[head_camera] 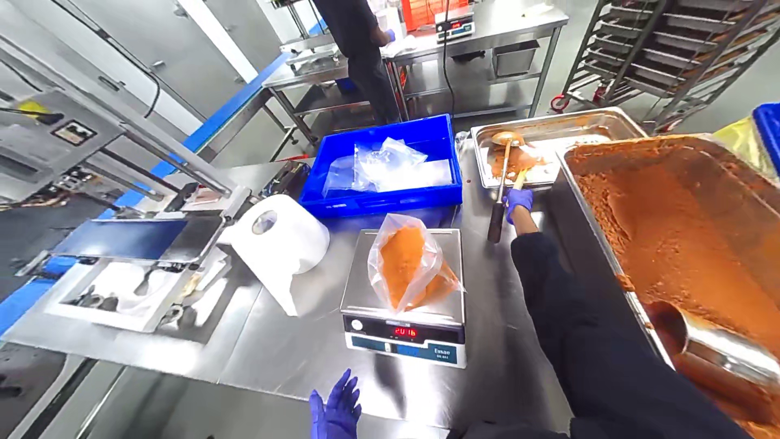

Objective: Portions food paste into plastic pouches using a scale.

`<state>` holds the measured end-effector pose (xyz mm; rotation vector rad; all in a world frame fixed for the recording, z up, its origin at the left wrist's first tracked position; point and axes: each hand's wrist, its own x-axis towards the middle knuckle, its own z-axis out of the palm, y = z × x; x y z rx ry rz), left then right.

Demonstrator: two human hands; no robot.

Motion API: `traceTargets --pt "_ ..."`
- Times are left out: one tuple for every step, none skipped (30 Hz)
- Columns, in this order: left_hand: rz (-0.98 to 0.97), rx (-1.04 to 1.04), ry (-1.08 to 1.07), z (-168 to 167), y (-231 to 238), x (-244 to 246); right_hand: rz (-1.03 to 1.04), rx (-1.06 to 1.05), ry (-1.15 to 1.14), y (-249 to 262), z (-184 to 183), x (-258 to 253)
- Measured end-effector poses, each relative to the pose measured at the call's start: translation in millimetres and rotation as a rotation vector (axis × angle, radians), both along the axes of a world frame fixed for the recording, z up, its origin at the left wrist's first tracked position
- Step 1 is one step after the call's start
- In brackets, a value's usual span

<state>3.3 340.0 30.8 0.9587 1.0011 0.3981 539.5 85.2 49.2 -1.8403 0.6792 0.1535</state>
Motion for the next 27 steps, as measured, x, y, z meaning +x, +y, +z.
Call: traceTargets --pt "-0.002 -0.005 0.013 1 1 2 -0.013 0.041 -0.039 -1 -2 -6" --pt "-0.005 -0.002 0.03 2 2 5 -0.031 0.104 -0.09 -2 -3 -14" --pt "-0.012 0.007 0.043 3 3 9 -0.061 0.195 -0.158 -4 -1 -22" --pt "-0.02 0.018 0.048 4 3 14 -0.089 0.305 -0.23 -7 5 -32" --pt "-0.026 0.041 0.053 6 3 19 -0.109 0.405 -0.297 -10 9 -40" --pt "-0.031 0.063 0.054 10 2 23 -0.109 0.504 -0.353 -12 14 -49" --pt "-0.039 0.078 0.054 12 1 26 -0.072 0.613 -0.389 -15 19 -61" --pt "-0.045 0.086 0.048 14 -2 28 -0.013 0.733 -0.412 -18 25 -76" --pt "-0.048 0.084 0.033 16 -3 33 0.056 0.862 -0.43 -22 32 -93" --pt "-0.06 0.072 0.015 17 -5 38 0.131 0.968 -0.436 -24 40 -114" --pt "-0.07 0.056 -0.004 19 -7 42 0.206 1.034 -0.432 -27 48 -136" --pt "-0.083 0.042 -0.027 20 -8 47 0.277 1.061 -0.44 -31 57 -160" --pt "-0.096 0.03 -0.049 22 -10 51 0.358 1.06 -0.457 -35 67 -184" --pt "-0.11 0.025 -0.073 24 -10 55 0.429 1.027 -0.473 -40 79 -205" --pt "-0.119 0.036 -0.102 25 -11 58 0.497 0.983 -0.496 -47 92 -224" --pt "-0.122 0.066 -0.133 27 -12 60 0.569 0.934 -0.514 -55 104 -238" --pt "-0.124 0.109 -0.165 29 -13 62 0.624 0.87 -0.527 -65 116 -247" --pt "-0.123 0.163 -0.199 33 -14 63 0.656 0.784 -0.533 -75 130 -252" --pt "-0.116 0.226 -0.235 37 -16 65 0.67 0.651 -0.541 -84 146 -256" --pt "-0.103 0.297 -0.268 42 -18 68 0.678 0.491 -0.559 -92 163 -259" --pt "-0.095 0.368 -0.307 46 -20 72 0.709 0.318 -0.582 -100 183 -262" --pt "-0.1 0.432 -0.348 48 -22 76 0.762 0.129 -0.608 -106 201 -262" --pt "-0.12 0.485 -0.384 51 -24 80 0.817 -0.08 -0.626 -109 218 -263" --pt "-0.147 0.534 -0.407 53 -26 85 0.876 -0.305 -0.626 -108 234 -262" --pt "-0.176 0.575 -0.408 56 -30 91 0.929 -0.514 -0.624 -103 247 -261" --pt "-0.203 0.617 -0.397 59 -33 98 0.981 -0.688 -0.635 -94 258 -260" --pt "-0.221 0.67 -0.383 62 -36 107 1.031 -0.842 -0.67 -82 269 -261"
